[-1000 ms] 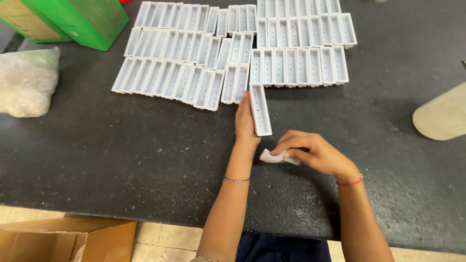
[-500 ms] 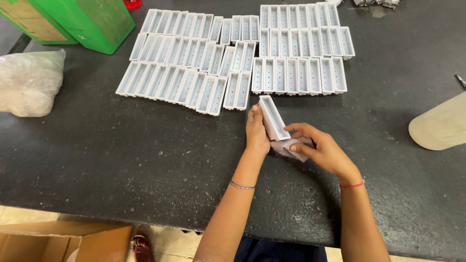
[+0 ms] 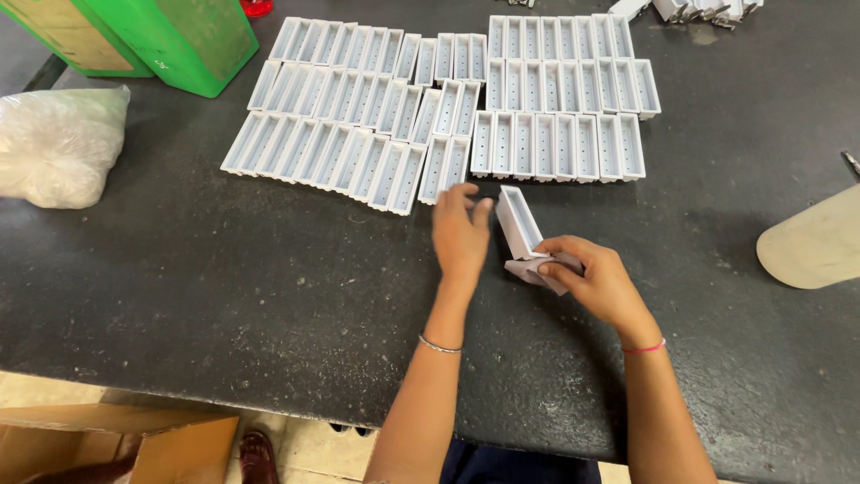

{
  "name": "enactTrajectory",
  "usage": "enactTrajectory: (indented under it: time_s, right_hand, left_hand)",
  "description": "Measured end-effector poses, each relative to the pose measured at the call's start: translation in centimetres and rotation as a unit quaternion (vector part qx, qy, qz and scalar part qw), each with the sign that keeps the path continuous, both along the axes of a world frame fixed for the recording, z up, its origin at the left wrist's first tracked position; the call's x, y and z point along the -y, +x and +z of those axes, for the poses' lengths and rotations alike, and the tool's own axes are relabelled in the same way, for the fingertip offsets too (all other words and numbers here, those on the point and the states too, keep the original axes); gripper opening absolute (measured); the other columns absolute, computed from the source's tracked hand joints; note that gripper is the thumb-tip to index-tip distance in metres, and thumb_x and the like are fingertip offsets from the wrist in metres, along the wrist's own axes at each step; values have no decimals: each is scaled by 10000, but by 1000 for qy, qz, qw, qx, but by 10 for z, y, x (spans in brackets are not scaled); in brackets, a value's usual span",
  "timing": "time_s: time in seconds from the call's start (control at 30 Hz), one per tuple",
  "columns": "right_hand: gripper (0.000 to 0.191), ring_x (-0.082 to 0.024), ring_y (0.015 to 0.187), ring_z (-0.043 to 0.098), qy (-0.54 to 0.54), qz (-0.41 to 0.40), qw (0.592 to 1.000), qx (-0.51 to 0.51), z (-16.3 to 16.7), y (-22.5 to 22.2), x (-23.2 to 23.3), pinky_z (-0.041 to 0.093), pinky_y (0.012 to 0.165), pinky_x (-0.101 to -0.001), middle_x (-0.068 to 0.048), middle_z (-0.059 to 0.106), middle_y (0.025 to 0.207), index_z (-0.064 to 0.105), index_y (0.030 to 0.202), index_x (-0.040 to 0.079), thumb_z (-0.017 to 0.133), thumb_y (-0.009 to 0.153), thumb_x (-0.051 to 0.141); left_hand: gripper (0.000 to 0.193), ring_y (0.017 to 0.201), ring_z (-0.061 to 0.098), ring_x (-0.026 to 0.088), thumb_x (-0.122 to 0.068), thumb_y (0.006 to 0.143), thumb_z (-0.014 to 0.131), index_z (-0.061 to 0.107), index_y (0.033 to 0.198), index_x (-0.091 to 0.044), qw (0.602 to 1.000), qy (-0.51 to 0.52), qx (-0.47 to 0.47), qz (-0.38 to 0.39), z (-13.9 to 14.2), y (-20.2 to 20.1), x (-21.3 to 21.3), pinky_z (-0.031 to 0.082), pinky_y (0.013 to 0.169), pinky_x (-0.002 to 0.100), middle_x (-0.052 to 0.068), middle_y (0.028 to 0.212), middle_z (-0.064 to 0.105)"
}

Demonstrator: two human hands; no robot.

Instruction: The person wipes the interior of small white plastic trays with a cloth. They pick up each tray, wipe it, and place it back on the table. The person occasionally dips the cloth into a bottle of liquid to re-wet it.

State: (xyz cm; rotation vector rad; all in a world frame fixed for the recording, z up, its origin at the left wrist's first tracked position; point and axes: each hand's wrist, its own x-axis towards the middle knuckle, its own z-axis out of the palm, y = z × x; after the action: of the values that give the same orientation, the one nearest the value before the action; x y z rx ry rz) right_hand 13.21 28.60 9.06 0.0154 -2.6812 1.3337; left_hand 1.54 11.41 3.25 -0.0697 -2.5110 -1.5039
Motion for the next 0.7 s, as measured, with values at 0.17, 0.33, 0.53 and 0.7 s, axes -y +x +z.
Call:
enactTrajectory:
  time_s: [0.17, 0.33, 0.53, 0.7]
  right_hand:
    - [296, -232, 933, 737, 32, 24, 998, -51, -1, -2, 10, 559, 821, -336, -97, 746, 1048, 721, 1155, 72, 738, 861, 105]
    - [256, -287, 799, 697, 67, 32, 996, -54, 0, -4, 30, 539, 718, -381, -110, 693, 934, 715, 1123, 79, 724, 868, 101]
    - [254, -313, 806, 674, 65, 39, 993, -92, -9, -13, 52, 529, 723, -395, -121, 669, 921, 708, 1142, 79, 713, 889, 86]
    - [262, -340, 922, 665, 71, 61, 981, -170, -23, -26, 61, 534, 801, -424, -120, 697, 999, 701, 1164, 80, 711, 902, 68]
  left_hand:
    - [472, 1222, 475, 315, -106, 700, 862, 705, 1137, -185, 985, -121, -122, 0, 22, -2, 27, 339, 1006, 481, 55, 1283, 571]
    - [410, 1271, 456, 296, -88, 713, 853, 724, 1094, -166, 980, -152, -128, 21, 18, -7, 35, 316, 1044, 495, 34, 1266, 570]
    - [236, 1250, 482, 289, -97, 750, 828, 747, 962, -159, 978, -152, -124, 64, 5, -16, 36, 348, 1017, 482, 31, 1193, 599]
    - [191, 1196, 515, 300, -113, 774, 804, 754, 942, -186, 970, -169, -152, 87, -7, -22, 40, 368, 953, 510, 27, 1124, 616]
